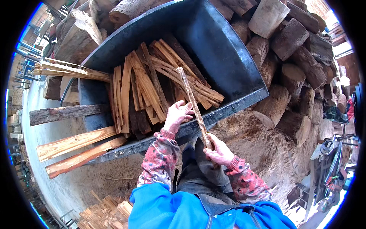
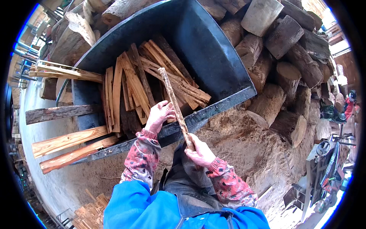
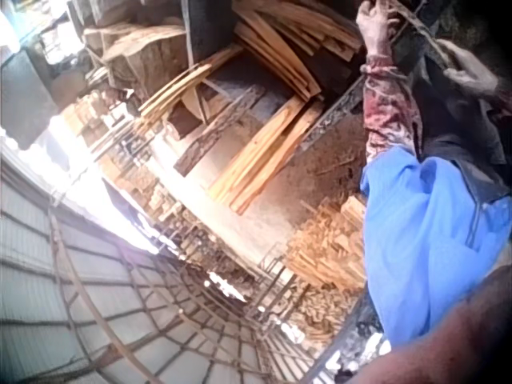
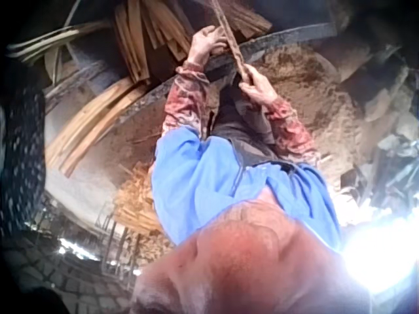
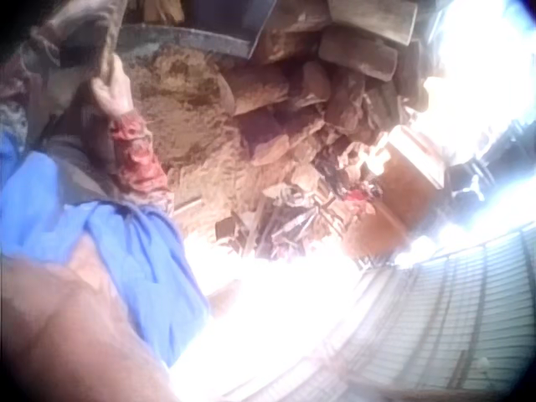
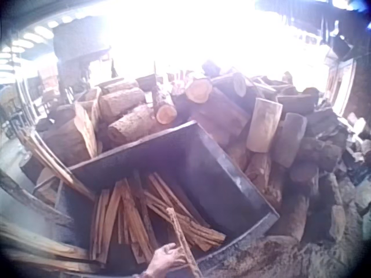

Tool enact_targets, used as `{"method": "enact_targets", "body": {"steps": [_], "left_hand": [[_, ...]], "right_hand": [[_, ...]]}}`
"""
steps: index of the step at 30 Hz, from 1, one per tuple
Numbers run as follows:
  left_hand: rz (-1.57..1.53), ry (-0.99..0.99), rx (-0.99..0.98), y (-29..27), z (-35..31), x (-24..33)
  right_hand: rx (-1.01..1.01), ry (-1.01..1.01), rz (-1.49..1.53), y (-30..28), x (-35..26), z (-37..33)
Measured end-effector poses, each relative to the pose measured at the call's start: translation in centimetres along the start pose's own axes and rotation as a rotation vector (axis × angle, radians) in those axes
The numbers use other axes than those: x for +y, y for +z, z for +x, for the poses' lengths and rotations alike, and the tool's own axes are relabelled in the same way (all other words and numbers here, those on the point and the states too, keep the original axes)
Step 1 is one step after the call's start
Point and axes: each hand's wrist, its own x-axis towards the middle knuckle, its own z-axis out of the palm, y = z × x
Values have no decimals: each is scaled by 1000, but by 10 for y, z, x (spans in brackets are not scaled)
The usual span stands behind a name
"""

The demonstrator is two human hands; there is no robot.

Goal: The person repeatedly picks up split firewood pieces from a pile on the floor and places them into a wheelbarrow. They also move wood from a green table into the wheelbarrow. The person handles the wood by hand without using tools.

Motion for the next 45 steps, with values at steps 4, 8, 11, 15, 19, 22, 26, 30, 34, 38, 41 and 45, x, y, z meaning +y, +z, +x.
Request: {"method": "enact_targets", "body": {"steps": [4,8,11,15,19,22,26,30,34,38,41,45], "left_hand": [[-294,54,-259,17,-29,11],[-366,189,-188,32,-64,5],[-181,237,-59,26,-77,7],[-109,341,65,15,-92,24],[-118,454,77,15,-114,36],[-83,514,96,22,-123,37],[60,477,65,1,-107,42],[237,308,22,-11,-64,47],[578,224,-98,-18,-13,45],[821,248,-57,-51,20,33],[819,136,-116,-59,32,27],[727,131,-27,-70,57,3]], "right_hand": [[26,-58,102,-8,-18,-12],[251,-192,312,-23,-34,-7],[492,-307,318,-64,-90,3],[616,-540,227,-108,-153,15],[513,-526,216,-108,-209,65],[242,-540,66,-117,-191,129],[232,-286,-236,-131,-75,181],[-45,132,-1009,-140,-43,210],[18,72,-1072,-149,26,238],[-249,328,-1072,-134,29,258],[-257,334,-1113,-138,46,262],[-325,296,-998,-128,7,248]]}}
